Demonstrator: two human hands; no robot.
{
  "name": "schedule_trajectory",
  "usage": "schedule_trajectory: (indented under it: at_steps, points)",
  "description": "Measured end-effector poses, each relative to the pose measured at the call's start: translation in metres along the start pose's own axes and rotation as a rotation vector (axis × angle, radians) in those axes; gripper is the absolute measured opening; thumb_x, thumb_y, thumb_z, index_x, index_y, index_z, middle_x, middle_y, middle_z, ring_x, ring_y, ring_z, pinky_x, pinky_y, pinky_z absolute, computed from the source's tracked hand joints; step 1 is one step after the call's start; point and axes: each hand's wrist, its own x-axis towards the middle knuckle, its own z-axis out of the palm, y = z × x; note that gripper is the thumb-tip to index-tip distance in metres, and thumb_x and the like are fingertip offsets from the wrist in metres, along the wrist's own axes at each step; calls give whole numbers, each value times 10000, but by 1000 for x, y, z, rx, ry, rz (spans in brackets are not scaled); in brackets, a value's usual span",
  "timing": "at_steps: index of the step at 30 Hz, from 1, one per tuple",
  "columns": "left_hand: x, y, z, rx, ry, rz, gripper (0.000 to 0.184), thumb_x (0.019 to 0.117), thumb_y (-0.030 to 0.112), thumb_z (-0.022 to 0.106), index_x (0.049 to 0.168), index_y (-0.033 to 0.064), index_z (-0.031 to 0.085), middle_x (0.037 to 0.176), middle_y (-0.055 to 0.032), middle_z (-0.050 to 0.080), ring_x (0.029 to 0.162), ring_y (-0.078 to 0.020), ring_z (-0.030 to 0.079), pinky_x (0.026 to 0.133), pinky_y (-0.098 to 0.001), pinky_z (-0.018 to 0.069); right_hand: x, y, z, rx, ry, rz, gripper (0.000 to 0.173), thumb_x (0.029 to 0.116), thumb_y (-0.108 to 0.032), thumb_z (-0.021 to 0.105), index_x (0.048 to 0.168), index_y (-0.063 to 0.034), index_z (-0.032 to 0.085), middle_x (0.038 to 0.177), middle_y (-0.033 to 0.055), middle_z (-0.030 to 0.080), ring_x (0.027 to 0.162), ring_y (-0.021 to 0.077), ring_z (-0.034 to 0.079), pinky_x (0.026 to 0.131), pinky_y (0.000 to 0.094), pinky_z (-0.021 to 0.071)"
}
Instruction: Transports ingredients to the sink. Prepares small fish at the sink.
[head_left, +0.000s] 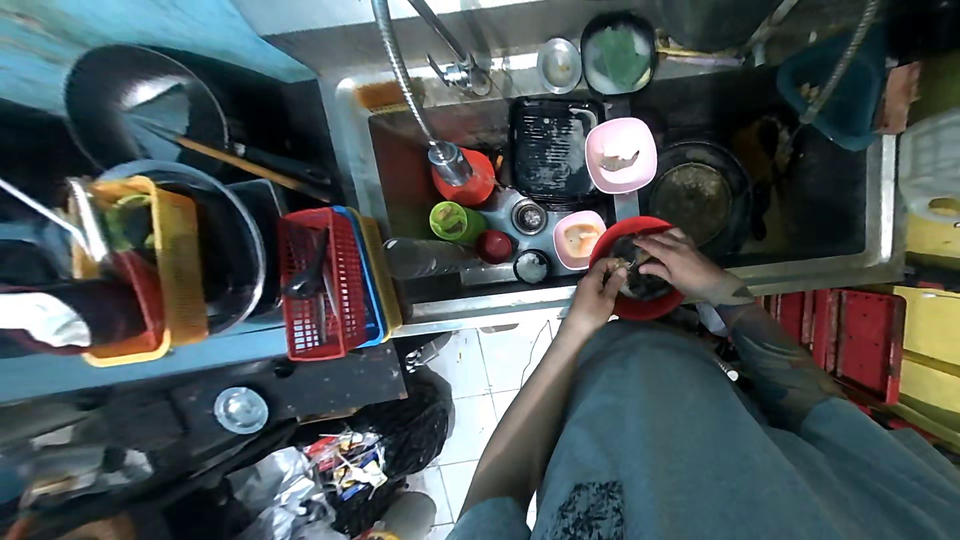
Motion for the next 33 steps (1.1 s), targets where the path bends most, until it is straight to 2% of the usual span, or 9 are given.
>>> schedule_trajectory:
  at_steps: [2,5,7,11,15,18,26,30,33]
  points:
    - [2,-2,1,-23,1,-3,323,1082,318,528,1344,139,585,1160,-83,694,972,-192,702,860,-463,601,-2,1,3,-53,8,-29,465,969,-213,725,1416,-126,626,1449,83,600,1344,382,514,1092,596,437]
    - [8,-2,4,-14,34,21,304,1078,284,543,1346,148,584,1172,-59,692,991,-170,697,871,-438,603,-10,13,16,19,178,-65,166,1025,-160,623,1138,-144,743,1193,55,705,1210,300,606,1066,516,478]
    - [12,3,4,13,56,32,305,1073,278,555,1347,148,590,1178,-54,694,1004,-160,698,893,-431,602,-12,15,15,77,214,-20,163,1049,-182,591,1109,-121,730,1150,67,708,1166,259,636,1061,458,502]
    - [27,27,8,33,83,84,289,1065,269,568,1320,142,618,1150,-51,697,981,-148,695,885,-418,605,-16,10,0,465,257,152,268,1053,-241,596,1299,-136,603,1197,45,689,1037,161,689,878,397,606]
    - [66,75,29,-21,55,151,303,1061,244,577,1327,105,617,1143,-76,697,988,-164,692,894,-409,594,-27,13,-25,915,319,278,380,1108,-290,447,1474,-217,521,1350,56,639,1127,202,669,934,425,587]
    - [117,110,59,-30,-14,158,335,1054,223,574,1349,66,610,1167,-115,690,1010,-190,691,920,-415,586,-28,37,-42,1089,447,390,422,1118,-373,402,1490,-207,513,1349,52,640,1140,179,657,977,406,558]
    - [238,145,167,44,-246,128,315,1060,159,546,1343,39,616,1188,-168,693,1036,-252,699,936,-448,577,-19,163,-73,1363,833,657,372,1098,-215,470,1440,-69,488,1280,74,641,1098,149,656,966,324,551]
    - [267,140,201,100,-276,116,324,1071,180,531,1350,41,621,1317,-175,651,1210,-277,637,1060,-481,504,-17,202,-70,1445,799,751,396,1089,-202,487,1466,-79,482,1314,93,639,1147,174,651,985,350,556]
    - [276,140,207,107,-262,103,324,1069,199,539,1341,42,621,1290,-171,661,1188,-270,646,1046,-469,514,-13,207,-67,1437,739,781,393,1087,-286,507,1429,-94,534,1267,77,651,1107,169,645,955,362,555]
